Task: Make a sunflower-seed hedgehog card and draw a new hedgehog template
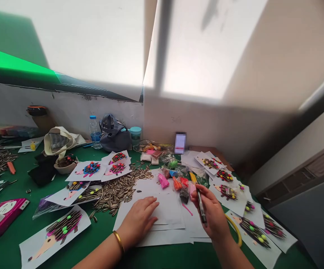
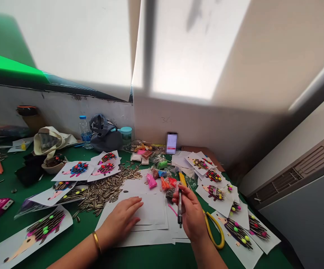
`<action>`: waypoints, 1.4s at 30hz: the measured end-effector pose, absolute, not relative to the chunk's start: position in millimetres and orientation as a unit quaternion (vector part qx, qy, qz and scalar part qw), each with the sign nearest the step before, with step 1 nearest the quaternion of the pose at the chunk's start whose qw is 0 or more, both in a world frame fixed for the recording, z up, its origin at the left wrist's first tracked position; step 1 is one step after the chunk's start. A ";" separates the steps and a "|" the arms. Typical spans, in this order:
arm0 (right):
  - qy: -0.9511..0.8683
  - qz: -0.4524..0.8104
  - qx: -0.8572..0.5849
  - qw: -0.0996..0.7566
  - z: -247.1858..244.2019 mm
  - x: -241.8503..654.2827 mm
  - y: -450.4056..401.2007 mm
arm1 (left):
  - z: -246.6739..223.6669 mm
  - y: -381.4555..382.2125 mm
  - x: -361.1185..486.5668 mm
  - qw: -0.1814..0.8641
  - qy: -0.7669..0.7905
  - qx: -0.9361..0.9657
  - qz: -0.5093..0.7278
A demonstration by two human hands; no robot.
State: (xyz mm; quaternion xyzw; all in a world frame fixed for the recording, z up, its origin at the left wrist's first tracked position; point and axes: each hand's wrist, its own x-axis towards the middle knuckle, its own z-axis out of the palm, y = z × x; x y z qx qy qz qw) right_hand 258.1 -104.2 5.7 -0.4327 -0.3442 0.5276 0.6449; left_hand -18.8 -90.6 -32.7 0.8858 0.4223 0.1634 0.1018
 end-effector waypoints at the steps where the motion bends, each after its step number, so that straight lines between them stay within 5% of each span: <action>1: -0.336 0.557 -0.411 0.638 5.0 252.1 -107.7 | -32.2 -87.2 -24.5 0.088 0.444 0.877 0.162; 6: -0.393 0.581 -0.380 0.603 -6.8 227.8 -115.1 | -34.2 -76.6 -45.2 0.083 0.473 0.866 0.141; 16: -0.631 0.411 -0.486 0.444 -25.1 177.8 -112.1 | -34.0 -80.6 -38.8 0.092 0.472 0.869 0.115; 42: -0.650 0.377 -0.520 0.407 -41.2 160.7 -107.5 | -33.3 -79.5 -39.7 0.109 0.476 0.863 0.129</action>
